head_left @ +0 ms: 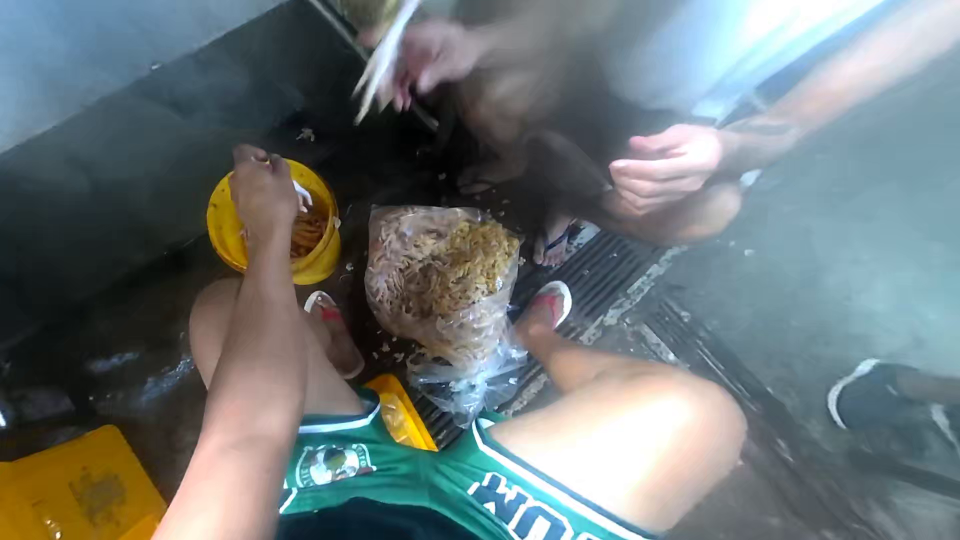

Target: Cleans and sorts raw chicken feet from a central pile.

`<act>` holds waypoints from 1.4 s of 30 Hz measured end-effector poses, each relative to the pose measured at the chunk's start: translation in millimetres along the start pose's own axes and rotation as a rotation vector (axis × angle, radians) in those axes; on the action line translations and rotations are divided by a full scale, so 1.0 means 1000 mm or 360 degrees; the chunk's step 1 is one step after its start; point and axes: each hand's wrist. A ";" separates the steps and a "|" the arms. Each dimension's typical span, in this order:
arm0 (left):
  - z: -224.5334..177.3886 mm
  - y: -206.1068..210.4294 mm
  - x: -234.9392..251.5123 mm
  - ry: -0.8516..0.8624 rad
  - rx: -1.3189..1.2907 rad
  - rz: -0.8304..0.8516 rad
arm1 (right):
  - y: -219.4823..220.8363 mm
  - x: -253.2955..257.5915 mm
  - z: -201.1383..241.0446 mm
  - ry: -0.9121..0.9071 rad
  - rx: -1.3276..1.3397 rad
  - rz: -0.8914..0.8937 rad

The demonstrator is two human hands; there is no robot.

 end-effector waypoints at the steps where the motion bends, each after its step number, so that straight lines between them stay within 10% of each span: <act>1: 0.007 0.002 0.003 -0.0126 0.0079 0.0040 | -0.008 -0.007 -0.003 0.0183 0.0110 0.0101; 3: 0.015 0.005 0.002 -0.0282 0.0279 0.0236 | -0.021 -0.013 -0.017 0.0286 0.0366 0.0211; 7: 0.007 0.043 -0.033 -0.0203 0.0514 0.0627 | -0.039 0.028 -0.092 -0.0606 0.0370 0.0165; 14: 0.018 0.195 -0.097 0.0015 0.0449 0.1534 | 0.012 0.130 -0.168 0.0165 0.0652 0.0075; 24: 0.079 0.342 -0.144 -0.0073 0.0605 0.1588 | 0.003 0.146 -0.197 -0.0010 0.0113 0.0392; 34: 0.077 0.326 -0.149 -0.0006 0.0521 0.1208 | 0.024 0.143 -0.183 -0.0147 -0.0132 0.0899; 42: 0.023 0.218 -0.122 -0.0517 -0.0793 0.1225 | 0.013 0.141 -0.177 -0.0161 -0.0209 0.0786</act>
Point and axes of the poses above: each hand's wrist, its own x-axis towards the middle knuckle, its own y-axis out of the palm, z = x × y, and after that the axes turned 3 degrees about y, right-handed
